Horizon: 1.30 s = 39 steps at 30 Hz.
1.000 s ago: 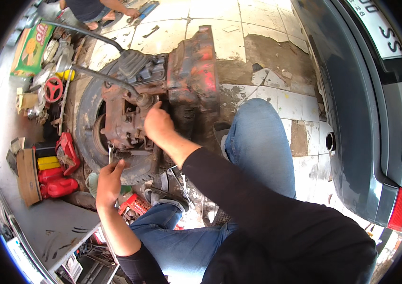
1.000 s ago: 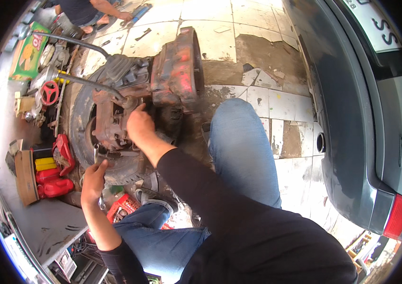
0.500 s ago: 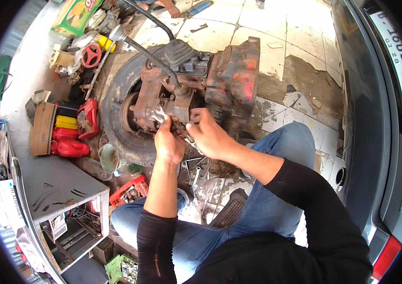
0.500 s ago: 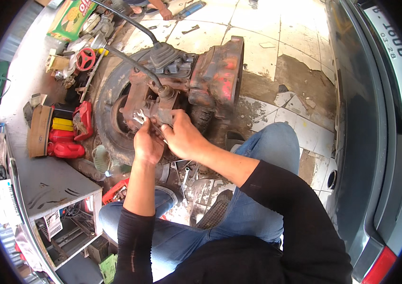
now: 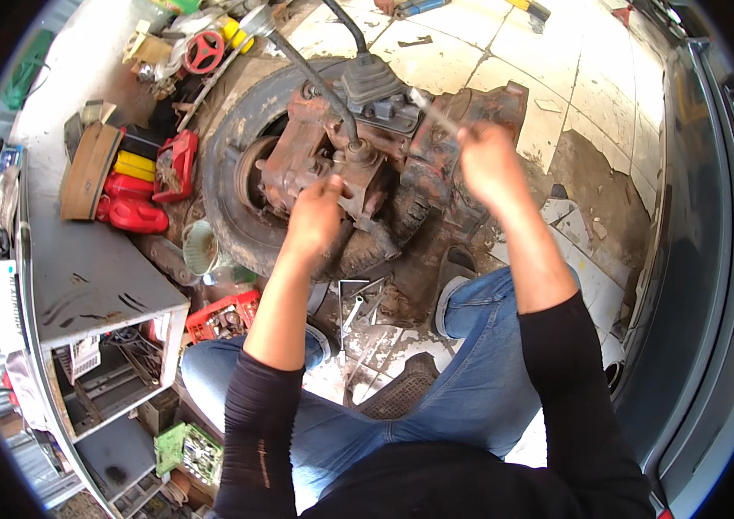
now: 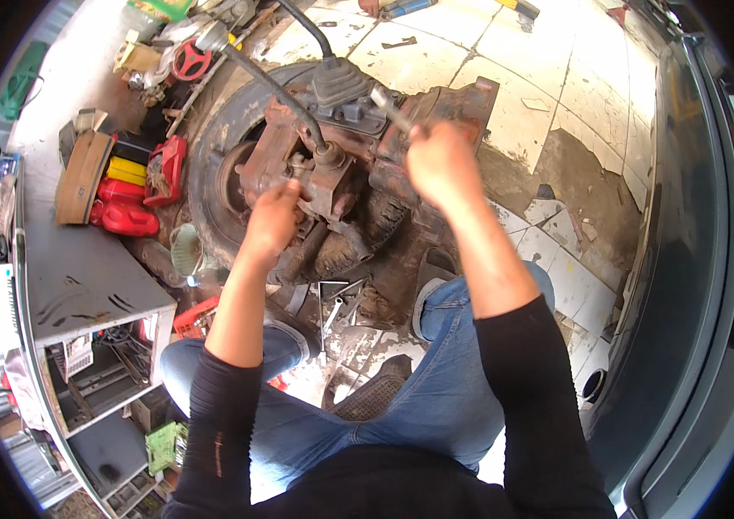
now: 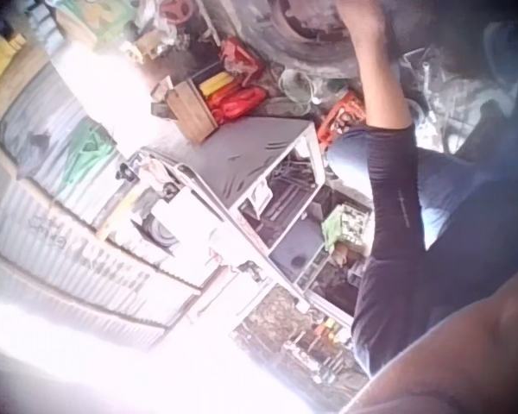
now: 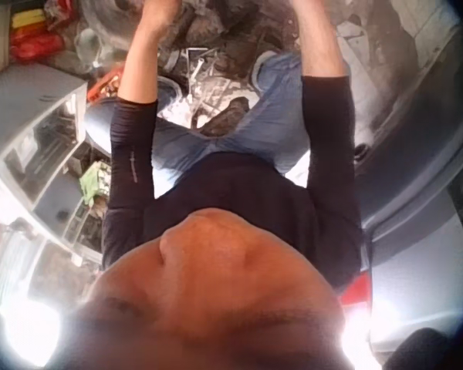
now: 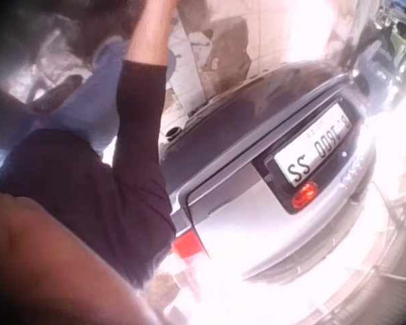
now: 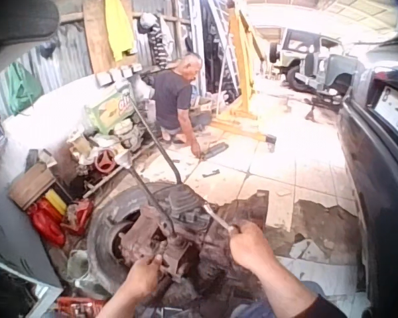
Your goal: The person uses a wrench to tighten bolts on a rusty mechanical part resting on a tire. They repeatedly reach into a red basket to select different wrenches and continue working on the machinery.
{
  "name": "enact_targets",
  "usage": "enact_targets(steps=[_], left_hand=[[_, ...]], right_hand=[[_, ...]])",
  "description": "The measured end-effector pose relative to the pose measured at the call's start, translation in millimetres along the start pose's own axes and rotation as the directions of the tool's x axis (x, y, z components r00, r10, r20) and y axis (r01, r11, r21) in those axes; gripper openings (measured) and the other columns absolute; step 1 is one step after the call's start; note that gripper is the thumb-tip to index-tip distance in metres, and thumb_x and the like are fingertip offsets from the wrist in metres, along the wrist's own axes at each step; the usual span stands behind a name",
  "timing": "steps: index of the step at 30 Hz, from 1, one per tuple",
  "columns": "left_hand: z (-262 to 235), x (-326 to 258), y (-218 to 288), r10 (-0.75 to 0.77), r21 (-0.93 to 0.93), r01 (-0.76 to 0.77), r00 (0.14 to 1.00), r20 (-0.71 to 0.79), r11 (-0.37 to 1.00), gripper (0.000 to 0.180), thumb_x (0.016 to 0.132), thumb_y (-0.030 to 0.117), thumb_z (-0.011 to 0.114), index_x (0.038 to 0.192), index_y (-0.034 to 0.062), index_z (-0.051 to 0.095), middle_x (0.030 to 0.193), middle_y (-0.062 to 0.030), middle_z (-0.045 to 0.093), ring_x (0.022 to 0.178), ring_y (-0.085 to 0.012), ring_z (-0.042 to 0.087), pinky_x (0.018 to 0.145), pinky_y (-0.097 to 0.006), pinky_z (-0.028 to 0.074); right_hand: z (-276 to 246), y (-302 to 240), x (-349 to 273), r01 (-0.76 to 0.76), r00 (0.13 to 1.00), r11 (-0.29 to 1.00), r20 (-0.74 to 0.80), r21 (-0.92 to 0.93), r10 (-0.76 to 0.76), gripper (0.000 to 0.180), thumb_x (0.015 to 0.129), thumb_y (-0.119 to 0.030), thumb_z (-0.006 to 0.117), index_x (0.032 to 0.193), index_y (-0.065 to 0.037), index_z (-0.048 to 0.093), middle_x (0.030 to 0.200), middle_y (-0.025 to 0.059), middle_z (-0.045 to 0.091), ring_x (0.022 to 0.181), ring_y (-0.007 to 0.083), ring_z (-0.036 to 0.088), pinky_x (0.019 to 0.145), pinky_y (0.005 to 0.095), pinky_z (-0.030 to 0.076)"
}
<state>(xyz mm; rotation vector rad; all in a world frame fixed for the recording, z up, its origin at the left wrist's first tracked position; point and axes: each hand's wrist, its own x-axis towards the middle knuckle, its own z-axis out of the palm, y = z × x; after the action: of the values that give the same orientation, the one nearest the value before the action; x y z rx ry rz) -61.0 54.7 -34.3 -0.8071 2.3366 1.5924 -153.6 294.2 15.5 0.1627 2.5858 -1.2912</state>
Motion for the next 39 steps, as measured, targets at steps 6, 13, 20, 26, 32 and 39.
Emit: enact_targets(steps=[6, 13, 20, 26, 32, 39], left_hand=[[33.8, 60.6, -29.3, 0.227, 0.605, -0.257, 0.965, 0.128, 0.753, 0.031, 0.100, 0.025, 0.057, 0.109, -0.0037, 0.065, 0.107, -0.0303, 0.069, 0.106, -0.0474, 0.066, 0.091, -0.052, 0.050], [41.2, 82.2, 2.7, 0.244, 0.768, -0.227, 0.965, 0.095, 0.600, 0.030, 0.097, 0.026, 0.061, 0.112, 0.0017, 0.068, 0.107, -0.0280, 0.070, 0.106, -0.0455, 0.066, 0.092, -0.054, 0.052], [28.5, 67.1, 8.6, 0.202, 0.742, -0.180, 0.977, 0.061, 0.646, 0.031, 0.096, 0.029, 0.059, 0.109, 0.0023, 0.071, 0.103, -0.0280, 0.070, 0.103, -0.0442, 0.067, 0.091, -0.053, 0.053], [63.5, -57.5, -66.4, -0.044, 0.578, -0.082, 0.979, 0.201, 0.812, 0.058, 0.097, 0.051, 0.060, 0.103, -0.0064, 0.067, 0.105, -0.0339, 0.068, 0.103, -0.0462, 0.066, 0.090, -0.052, 0.051], [131.3, -163.7, -205.8, -0.521, 0.509, 0.269, 0.723, 0.454, 0.818, 0.098, 0.094, 0.067, 0.055, 0.128, -0.0248, 0.046, 0.126, -0.0405, 0.059, 0.118, -0.0482, 0.062, 0.101, -0.047, 0.049], [142.3, -159.7, -224.1, -0.546, 0.473, 0.278, 0.494, 0.677, 0.836, 0.096, 0.085, 0.071, 0.062, 0.128, -0.0154, 0.057, 0.133, -0.0396, 0.056, 0.123, -0.0459, 0.060, 0.103, -0.043, 0.049]], right_hand=[[-12.6, 8.5, 60.9, 0.175, 0.940, 0.984, -0.298, -0.004, -0.169, 0.037, 0.100, -0.022, 0.051, 0.121, 0.005, 0.067, 0.108, 0.0268, 0.072, 0.102, 0.0383, 0.070, 0.091, 0.0441, 0.052], [-15.2, 15.3, 95.5, 0.124, 0.936, 0.984, -0.344, 0.132, -0.072, 0.037, 0.098, -0.022, 0.053, 0.120, 0.003, 0.070, 0.110, 0.0258, 0.072, 0.106, 0.0376, 0.069, 0.094, 0.0420, 0.050], [-5.5, 14.6, 98.3, 0.136, 0.923, 0.987, -0.372, 0.084, -0.096, 0.038, 0.097, -0.022, 0.053, 0.119, 0.002, 0.071, 0.108, 0.0249, 0.073, 0.104, 0.0365, 0.070, 0.092, 0.0403, 0.051], [-3.5, 9.6, 100.1, 0.097, 0.944, 0.987, -0.326, 0.129, -0.050, 0.037, 0.095, -0.024, 0.055, 0.116, 0.002, 0.072, 0.111, 0.0265, 0.072, 0.106, 0.0383, 0.069, 0.092, 0.0418, 0.051], [-6.5, -8.8, 96.2, -0.009, 0.967, 1.000, -0.253, -0.002, 0.008, 0.037, 0.094, -0.025, 0.058, 0.113, 0.002, 0.073, 0.105, 0.0230, 0.075, 0.097, 0.0354, 0.072, 0.089, 0.0431, 0.053], [39.9, -35.8, 62.0, 0.276, 0.854, 0.945, -0.407, -0.172, -0.324, 0.041, 0.100, -0.031, 0.053, 0.121, 0.000, 0.069, 0.105, 0.0233, 0.073, 0.101, 0.0361, 0.070, 0.091, 0.0424, 0.051]])
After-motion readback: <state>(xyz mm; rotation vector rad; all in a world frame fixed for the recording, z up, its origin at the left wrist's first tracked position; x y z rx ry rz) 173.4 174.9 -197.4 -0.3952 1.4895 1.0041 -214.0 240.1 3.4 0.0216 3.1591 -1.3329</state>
